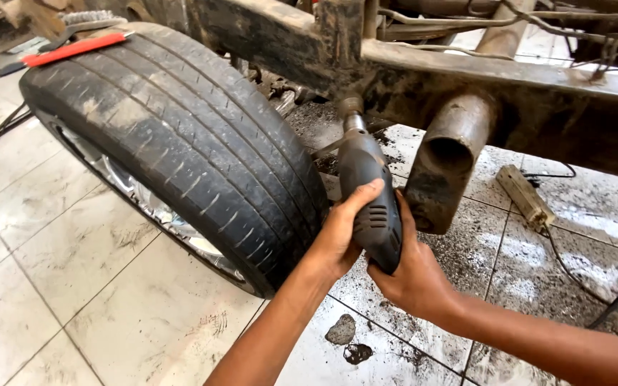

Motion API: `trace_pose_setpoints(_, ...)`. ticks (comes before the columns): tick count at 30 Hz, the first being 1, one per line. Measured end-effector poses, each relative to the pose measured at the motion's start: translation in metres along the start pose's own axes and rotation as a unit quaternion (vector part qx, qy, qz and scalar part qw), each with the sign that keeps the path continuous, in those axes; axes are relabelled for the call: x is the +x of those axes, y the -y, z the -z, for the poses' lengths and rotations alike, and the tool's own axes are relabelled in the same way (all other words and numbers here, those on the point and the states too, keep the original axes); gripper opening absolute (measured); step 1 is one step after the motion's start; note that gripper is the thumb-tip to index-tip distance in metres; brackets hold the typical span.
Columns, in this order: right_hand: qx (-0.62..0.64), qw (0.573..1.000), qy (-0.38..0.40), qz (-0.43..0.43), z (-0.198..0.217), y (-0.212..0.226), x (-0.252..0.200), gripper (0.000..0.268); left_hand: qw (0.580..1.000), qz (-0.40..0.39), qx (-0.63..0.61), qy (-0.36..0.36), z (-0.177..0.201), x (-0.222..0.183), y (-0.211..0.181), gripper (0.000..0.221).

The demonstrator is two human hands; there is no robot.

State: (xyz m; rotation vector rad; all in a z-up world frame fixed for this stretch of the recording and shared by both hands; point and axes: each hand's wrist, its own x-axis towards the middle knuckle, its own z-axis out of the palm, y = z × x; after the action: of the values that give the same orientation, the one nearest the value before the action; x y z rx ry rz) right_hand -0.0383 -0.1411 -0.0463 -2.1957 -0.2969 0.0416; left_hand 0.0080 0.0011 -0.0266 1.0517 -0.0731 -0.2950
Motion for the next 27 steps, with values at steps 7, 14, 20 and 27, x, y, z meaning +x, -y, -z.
trace_pose_setpoints(7, 0.046, 0.994, 0.065, 0.081, 0.012, -0.011, 0.000, 0.125, 0.999, 0.024, -0.002, -0.030, -0.008, -0.008, 0.005, 0.048)
trace_pose_setpoints(14, 0.169, 0.966, -0.114, 0.160, -0.006, -0.018, -0.010, 0.106, 0.996, 0.010, 0.050, -0.068, -0.040, -0.024, -0.017, 0.048)
trace_pose_setpoints(20, 0.215, 0.965, -0.135, 0.071, -0.007, 0.001, -0.011, 0.045, 0.989, -0.023, 0.034, -0.139, -0.046, -0.024, -0.021, 0.052)
trace_pose_setpoints(27, 0.251, 0.940, -0.183, 0.139, -0.031, -0.033, -0.029, 0.034, 0.988, -0.075, -0.049, -0.128, -0.054, -0.039, 0.018, 0.058)
